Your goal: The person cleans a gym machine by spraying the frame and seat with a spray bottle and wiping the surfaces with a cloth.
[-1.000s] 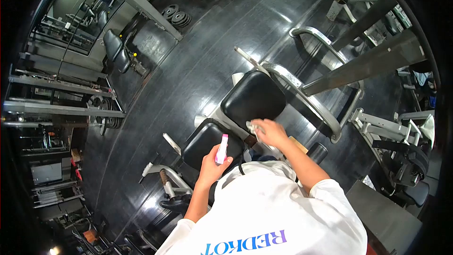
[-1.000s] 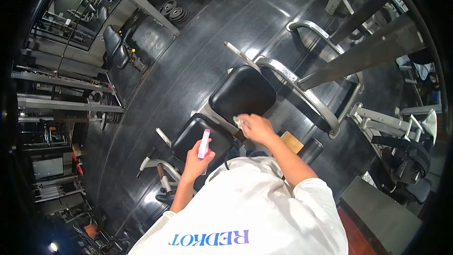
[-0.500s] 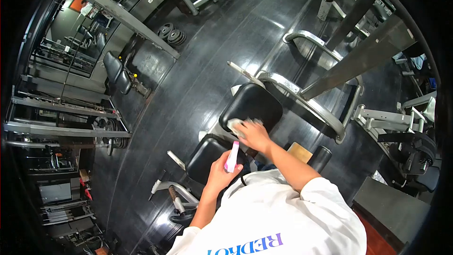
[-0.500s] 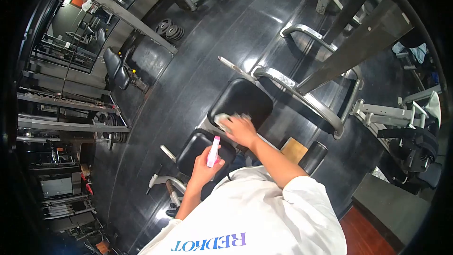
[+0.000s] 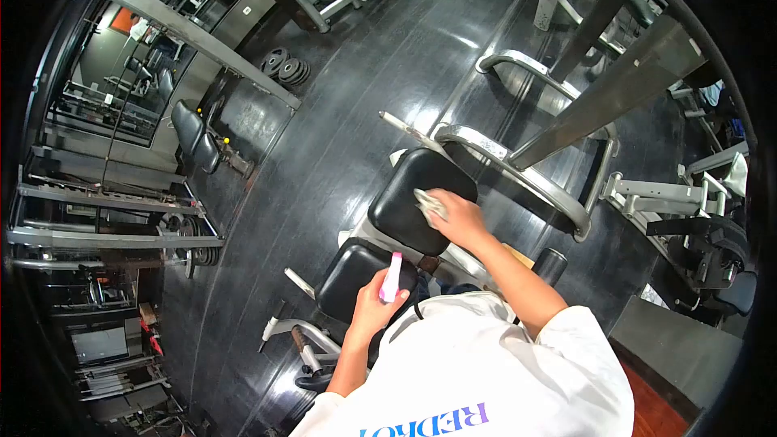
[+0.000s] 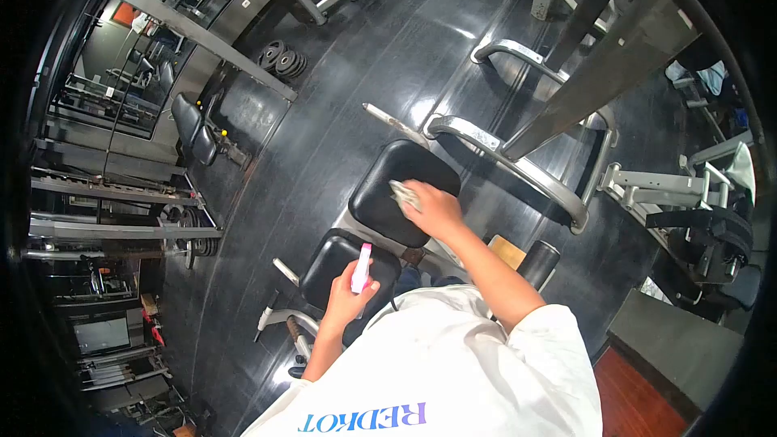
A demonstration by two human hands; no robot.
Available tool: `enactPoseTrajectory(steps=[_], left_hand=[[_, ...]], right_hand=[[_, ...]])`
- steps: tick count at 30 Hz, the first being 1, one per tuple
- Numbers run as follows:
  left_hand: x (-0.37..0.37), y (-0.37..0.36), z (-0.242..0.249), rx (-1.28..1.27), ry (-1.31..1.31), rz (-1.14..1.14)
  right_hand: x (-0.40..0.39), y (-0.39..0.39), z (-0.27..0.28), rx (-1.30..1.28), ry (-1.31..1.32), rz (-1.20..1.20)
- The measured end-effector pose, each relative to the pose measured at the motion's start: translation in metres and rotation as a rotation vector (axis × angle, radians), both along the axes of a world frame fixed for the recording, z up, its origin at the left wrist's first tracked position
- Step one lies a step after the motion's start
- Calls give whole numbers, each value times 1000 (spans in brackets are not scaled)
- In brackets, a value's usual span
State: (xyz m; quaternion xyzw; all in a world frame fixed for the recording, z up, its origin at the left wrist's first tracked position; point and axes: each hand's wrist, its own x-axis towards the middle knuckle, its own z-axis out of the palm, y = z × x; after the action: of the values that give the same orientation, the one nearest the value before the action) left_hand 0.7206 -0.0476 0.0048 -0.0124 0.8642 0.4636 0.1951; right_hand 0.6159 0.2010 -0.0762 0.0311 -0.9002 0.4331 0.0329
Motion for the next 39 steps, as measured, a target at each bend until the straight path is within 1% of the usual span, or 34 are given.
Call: enactPoseTrajectory(steps=[2, 3, 5, 7, 8, 11, 13, 15, 17, 18, 20, 21, 23, 25, 27, 28, 30, 31, 33, 34, 35, 37, 39], left_hand=[[-12, 15, 5, 16, 89, -62], [-17, 22, 10, 12, 89, -66], [-23, 32, 20, 84, 112, -78], [-23, 32, 22, 76, 91, -68], [-22, 29, 20, 72, 99, -63], [-11, 14, 11, 47, 110, -28], [-5, 0, 8, 27, 122, -4], [9, -15, 6, 65, -14, 148], [18, -26, -5, 72, 18, 169], [18, -29, -6, 64, 1, 190], [17, -32, -6, 78, -24, 197], [13, -31, -5, 77, -21, 189], [5, -25, -4, 97, 14, 123], [-4, -22, -5, 108, 30, 84], [-16, -16, 4, 88, 32, 16], [-19, -17, 3, 93, 33, 8], [-25, -21, -1, 138, 27, 0], [-27, -24, 0, 142, 25, -9], [-30, -29, 1, 150, 35, -27], [-29, -34, 0, 153, 32, -34], [-29, -39, -1, 145, 38, -44], [-30, -47, 1, 138, 48, -54], [-29, -55, 7, 121, -4, -48]], right_hand=[[-31, -27, 24, -21, 138, 79], [-41, -38, 36, -59, 181, 132], [-54, -60, 54, -37, 203, 174], [-58, -74, 62, 3, 228, 230], [-57, -78, 54, 39, 194, 244], [-31, -63, -11, 15, 192, 223], [5, -42, -27, 114, -5, 223], [38, -17, -41, 188, -170, 217], [58, 6, -66, 245, -225, 167], [48, 14, -65, 253, -206, 172], [45, 19, -62, 192, -342, 192], [42, 19, -57, 190, -340, 184], [37, 23, -44, 78, -408, 188], [39, 24, -36, 65, -464, 153], [43, 23, -33, -52, -511, 26], [47, 22, -34, -49, -510, 17], [56, 19, -38, -160, -432, -66], [57, 17, -37, -158, -432, -76], [55, 9, -32, -314, -383, -164], [50, 2, -29, -277, -370, -204], [42, -7, -25, -276, -371, -210], [17, -26, -17, -361, -199, -161], [-14, -49, -2, -428, -97, -62]])
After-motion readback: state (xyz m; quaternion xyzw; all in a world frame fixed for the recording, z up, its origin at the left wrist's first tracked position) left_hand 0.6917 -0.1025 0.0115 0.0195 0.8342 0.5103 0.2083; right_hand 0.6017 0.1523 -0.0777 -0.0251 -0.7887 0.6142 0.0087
